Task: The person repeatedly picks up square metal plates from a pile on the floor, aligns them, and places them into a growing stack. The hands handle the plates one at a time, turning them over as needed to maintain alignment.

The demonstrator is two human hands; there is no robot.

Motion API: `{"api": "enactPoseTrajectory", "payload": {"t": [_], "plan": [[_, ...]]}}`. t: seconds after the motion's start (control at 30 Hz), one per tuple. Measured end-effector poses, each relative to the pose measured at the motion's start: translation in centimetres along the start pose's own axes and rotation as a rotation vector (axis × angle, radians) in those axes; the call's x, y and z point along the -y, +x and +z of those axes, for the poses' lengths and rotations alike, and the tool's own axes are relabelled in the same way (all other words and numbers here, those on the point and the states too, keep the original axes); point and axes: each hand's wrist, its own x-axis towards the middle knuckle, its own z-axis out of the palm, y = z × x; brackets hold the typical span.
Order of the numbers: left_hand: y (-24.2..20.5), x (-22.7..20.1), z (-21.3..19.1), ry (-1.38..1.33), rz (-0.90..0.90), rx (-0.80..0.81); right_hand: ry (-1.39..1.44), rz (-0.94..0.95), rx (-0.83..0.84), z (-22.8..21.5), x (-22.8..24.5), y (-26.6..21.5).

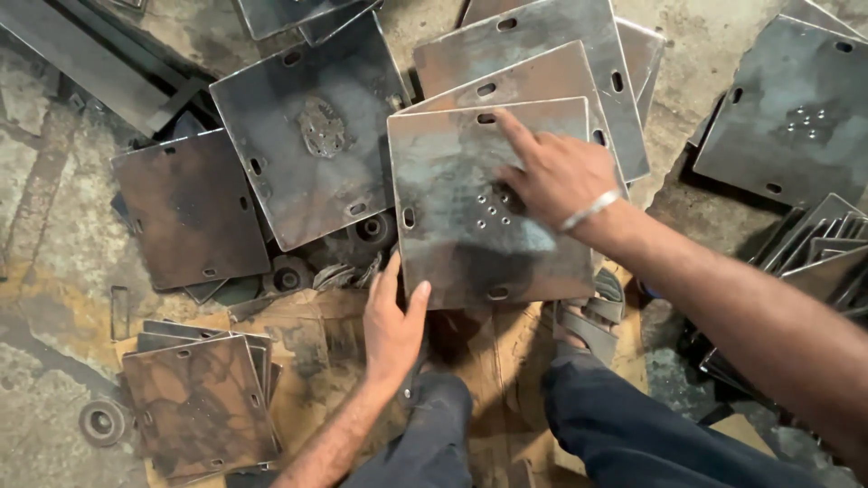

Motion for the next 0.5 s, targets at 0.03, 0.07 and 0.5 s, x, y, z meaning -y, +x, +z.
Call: {"api": "enactPoseTrajectory", "payload": {"t": [0.03,0.07,0.5], "plan": [[-0.6,-0.1,0.0,-0.014,-0.009,0.015,-0.031,0.032,0.162,-0.6,0.8,1.2],[-0.9,-0.4,-0.3,-0.014,-0.005,0.015,-0.031,0.034,0.159,0.0,0.4,1.7],[-3.0,2.9,1.8,-0.746,-0.814,0.532,-0.168,-0.179,-0.127,3.3,-7.6,2.2]]}}
